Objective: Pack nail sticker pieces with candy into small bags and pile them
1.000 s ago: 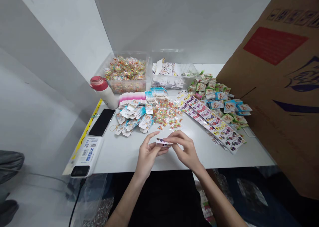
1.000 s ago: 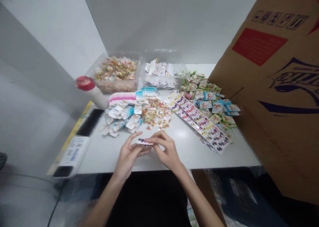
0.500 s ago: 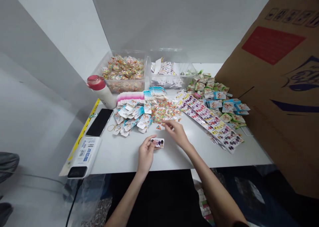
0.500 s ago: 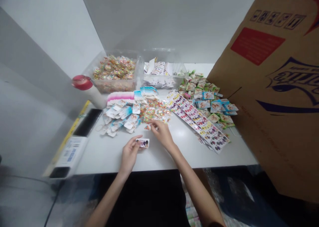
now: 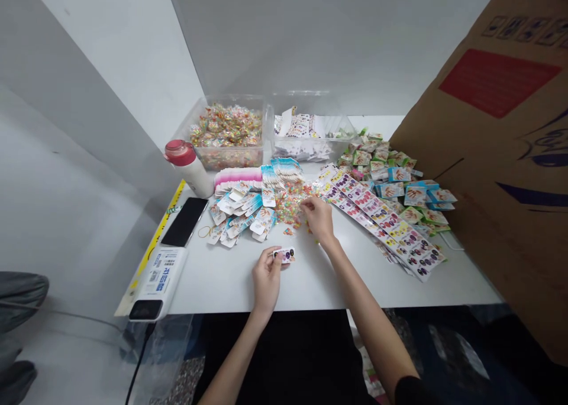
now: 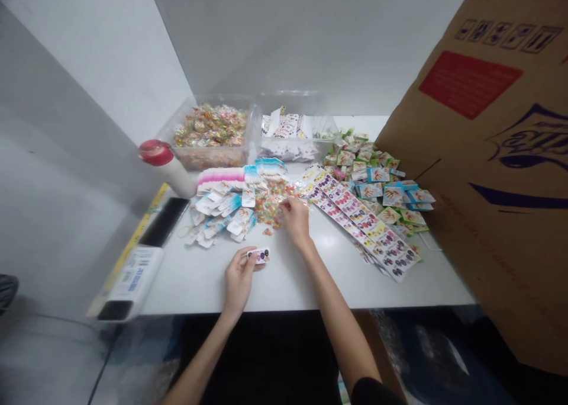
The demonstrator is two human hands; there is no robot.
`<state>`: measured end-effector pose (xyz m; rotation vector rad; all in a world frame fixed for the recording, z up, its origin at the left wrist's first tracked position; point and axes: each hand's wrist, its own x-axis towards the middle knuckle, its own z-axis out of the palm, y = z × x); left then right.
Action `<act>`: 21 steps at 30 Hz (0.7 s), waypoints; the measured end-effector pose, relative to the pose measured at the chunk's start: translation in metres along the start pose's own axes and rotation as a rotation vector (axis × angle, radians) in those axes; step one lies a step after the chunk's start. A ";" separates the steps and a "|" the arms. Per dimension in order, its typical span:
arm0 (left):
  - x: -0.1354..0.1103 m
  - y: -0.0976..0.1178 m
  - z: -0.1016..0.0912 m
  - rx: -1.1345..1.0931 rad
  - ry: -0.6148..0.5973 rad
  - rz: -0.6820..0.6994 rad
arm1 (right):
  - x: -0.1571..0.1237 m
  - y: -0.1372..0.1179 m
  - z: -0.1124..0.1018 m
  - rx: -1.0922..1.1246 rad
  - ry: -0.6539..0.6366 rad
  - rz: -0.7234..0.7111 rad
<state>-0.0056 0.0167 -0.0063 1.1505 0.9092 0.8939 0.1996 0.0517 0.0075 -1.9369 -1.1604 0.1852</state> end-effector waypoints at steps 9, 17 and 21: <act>-0.001 -0.001 0.001 -0.021 0.015 -0.012 | -0.001 -0.003 0.013 0.118 -0.031 0.000; -0.002 0.000 0.001 -0.054 0.054 -0.027 | -0.020 -0.017 -0.017 0.400 0.033 0.128; -0.002 0.005 0.001 -0.092 0.056 -0.042 | -0.066 -0.032 -0.026 0.515 -0.172 0.151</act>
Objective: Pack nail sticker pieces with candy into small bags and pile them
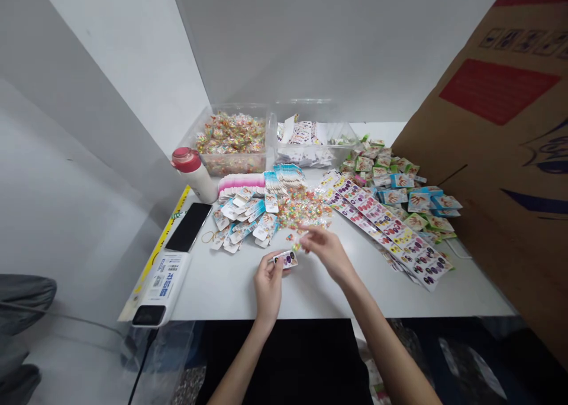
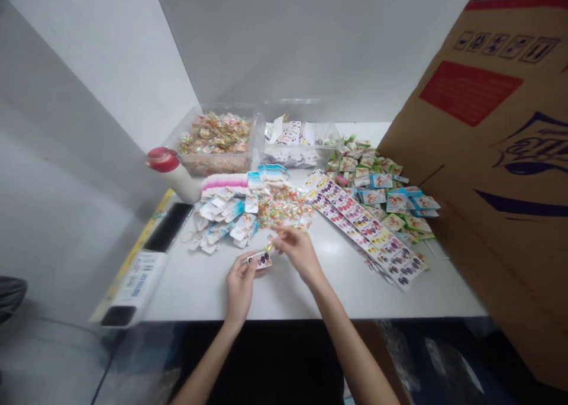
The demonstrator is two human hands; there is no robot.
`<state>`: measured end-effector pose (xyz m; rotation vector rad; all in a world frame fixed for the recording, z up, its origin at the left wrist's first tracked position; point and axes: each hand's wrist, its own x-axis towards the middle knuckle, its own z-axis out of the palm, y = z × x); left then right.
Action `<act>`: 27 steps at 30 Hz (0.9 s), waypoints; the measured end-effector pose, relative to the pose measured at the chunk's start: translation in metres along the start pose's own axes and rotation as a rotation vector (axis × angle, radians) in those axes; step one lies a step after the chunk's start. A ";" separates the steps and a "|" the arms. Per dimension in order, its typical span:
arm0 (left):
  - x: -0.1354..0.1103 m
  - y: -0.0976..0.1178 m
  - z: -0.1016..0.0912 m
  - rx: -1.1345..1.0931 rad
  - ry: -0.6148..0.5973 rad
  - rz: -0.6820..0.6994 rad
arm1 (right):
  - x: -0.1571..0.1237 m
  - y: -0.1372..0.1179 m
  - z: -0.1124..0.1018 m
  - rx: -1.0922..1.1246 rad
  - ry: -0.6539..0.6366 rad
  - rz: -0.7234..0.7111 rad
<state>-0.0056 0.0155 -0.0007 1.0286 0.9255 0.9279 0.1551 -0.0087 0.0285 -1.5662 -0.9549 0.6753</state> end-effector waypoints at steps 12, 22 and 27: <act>-0.020 0.010 0.007 -0.042 -0.175 -0.037 | -0.053 0.009 0.006 0.073 -0.121 0.140; 0.091 0.074 -0.036 1.518 -0.587 0.917 | -0.048 0.014 -0.024 0.068 0.078 0.137; 0.130 0.085 -0.027 1.624 -0.808 1.037 | -0.051 0.013 -0.029 0.074 0.102 0.133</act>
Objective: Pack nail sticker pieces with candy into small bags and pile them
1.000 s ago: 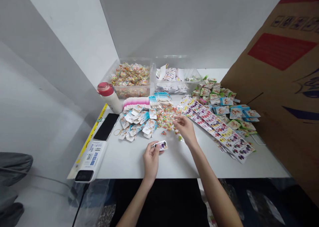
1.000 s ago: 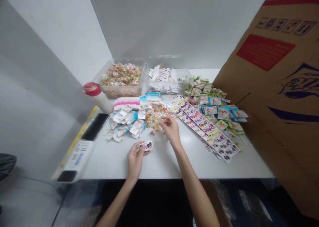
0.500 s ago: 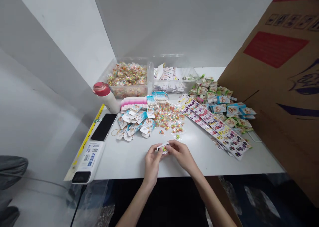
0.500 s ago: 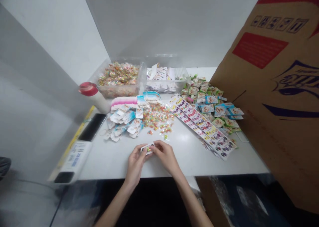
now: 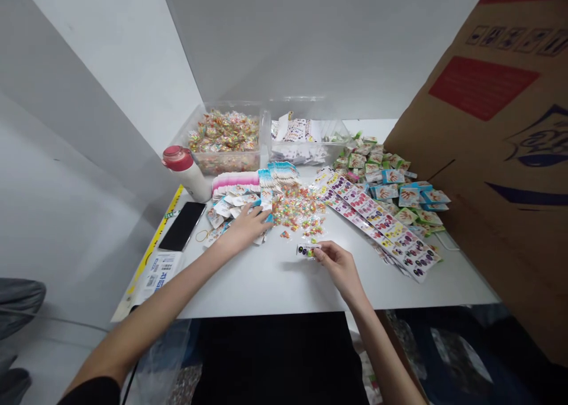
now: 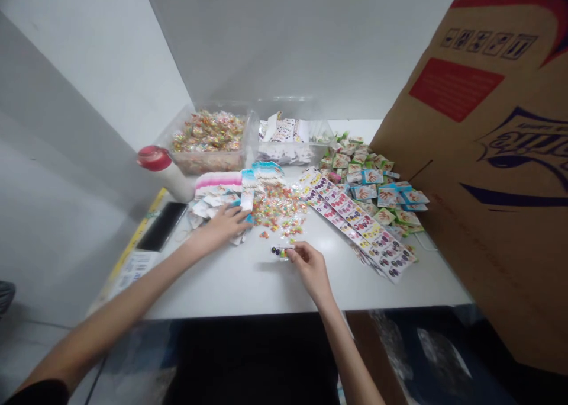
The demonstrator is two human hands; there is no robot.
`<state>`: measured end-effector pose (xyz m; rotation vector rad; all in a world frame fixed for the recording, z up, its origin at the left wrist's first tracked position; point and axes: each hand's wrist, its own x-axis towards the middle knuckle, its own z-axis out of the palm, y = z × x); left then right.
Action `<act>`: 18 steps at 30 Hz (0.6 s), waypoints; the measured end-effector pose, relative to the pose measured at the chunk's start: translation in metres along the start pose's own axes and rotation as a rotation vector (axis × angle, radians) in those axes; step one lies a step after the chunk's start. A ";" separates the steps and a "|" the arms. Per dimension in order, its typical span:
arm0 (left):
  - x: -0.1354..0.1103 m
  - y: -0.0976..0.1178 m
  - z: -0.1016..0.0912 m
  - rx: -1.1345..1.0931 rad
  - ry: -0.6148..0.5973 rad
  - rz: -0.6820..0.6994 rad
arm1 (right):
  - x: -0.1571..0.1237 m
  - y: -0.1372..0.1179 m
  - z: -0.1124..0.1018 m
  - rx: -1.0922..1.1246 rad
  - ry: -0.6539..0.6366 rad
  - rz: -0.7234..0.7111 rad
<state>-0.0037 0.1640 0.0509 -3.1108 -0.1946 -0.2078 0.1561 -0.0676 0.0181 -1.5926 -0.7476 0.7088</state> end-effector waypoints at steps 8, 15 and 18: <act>0.007 -0.019 -0.038 -0.103 0.063 0.012 | 0.000 -0.005 -0.008 0.036 0.034 0.006; -0.026 0.044 -0.051 -1.619 0.198 -0.481 | -0.009 -0.035 -0.011 0.176 -0.005 -0.007; -0.039 0.089 -0.041 -1.962 0.035 -0.572 | -0.014 -0.049 -0.007 0.204 -0.073 -0.014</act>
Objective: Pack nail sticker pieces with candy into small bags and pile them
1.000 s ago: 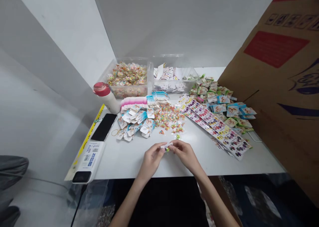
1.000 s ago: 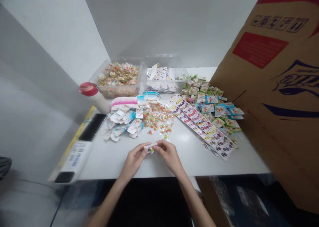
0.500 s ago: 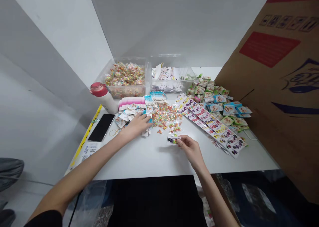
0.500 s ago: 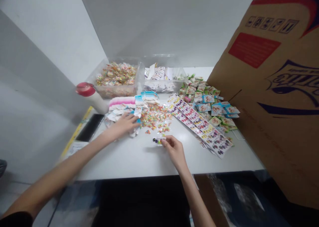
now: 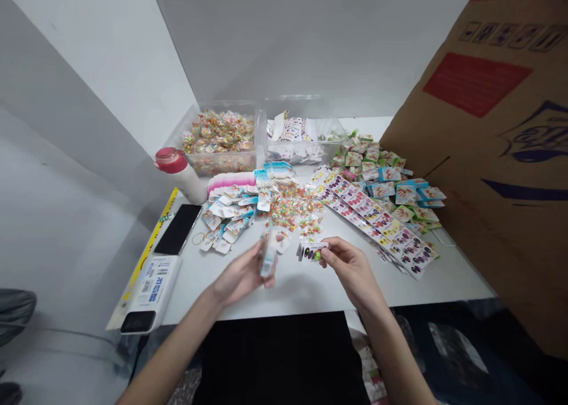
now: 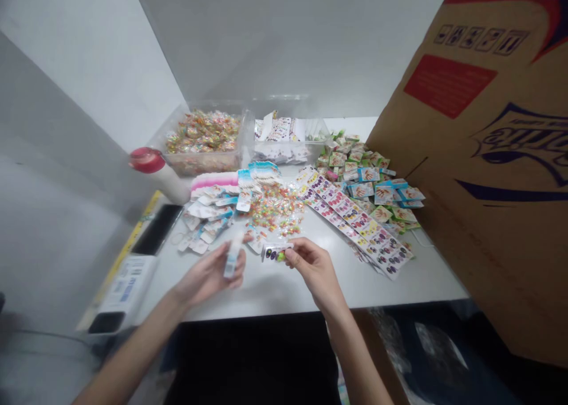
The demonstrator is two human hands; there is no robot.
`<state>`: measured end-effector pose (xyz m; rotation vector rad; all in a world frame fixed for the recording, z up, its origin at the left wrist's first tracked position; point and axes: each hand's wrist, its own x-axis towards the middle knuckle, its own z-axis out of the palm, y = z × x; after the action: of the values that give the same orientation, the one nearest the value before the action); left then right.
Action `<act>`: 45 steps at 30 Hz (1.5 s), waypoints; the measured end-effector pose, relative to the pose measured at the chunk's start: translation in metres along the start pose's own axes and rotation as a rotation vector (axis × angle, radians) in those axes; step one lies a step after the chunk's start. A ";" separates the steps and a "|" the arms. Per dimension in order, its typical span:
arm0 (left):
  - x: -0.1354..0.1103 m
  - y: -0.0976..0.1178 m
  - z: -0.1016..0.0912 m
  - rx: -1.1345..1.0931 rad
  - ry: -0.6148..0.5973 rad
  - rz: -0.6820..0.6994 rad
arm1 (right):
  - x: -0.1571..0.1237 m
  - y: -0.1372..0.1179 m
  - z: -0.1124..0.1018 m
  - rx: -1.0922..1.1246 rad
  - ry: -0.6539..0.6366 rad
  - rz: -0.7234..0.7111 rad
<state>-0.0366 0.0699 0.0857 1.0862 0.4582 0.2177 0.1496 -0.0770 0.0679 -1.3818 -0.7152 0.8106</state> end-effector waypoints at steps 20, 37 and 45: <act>-0.029 -0.033 0.044 0.109 -0.063 -0.035 | 0.014 -0.051 -0.007 -0.311 -0.426 0.137; -0.022 -0.039 0.062 0.267 0.066 0.038 | -0.006 -0.064 0.013 -0.685 -0.347 -0.173; -0.023 -0.035 0.059 0.255 0.004 0.024 | -0.005 -0.066 0.010 -0.693 -0.394 -0.153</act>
<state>-0.0315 -0.0026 0.0832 1.3411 0.4854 0.1858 0.1429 -0.0769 0.1342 -1.7629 -1.4904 0.7495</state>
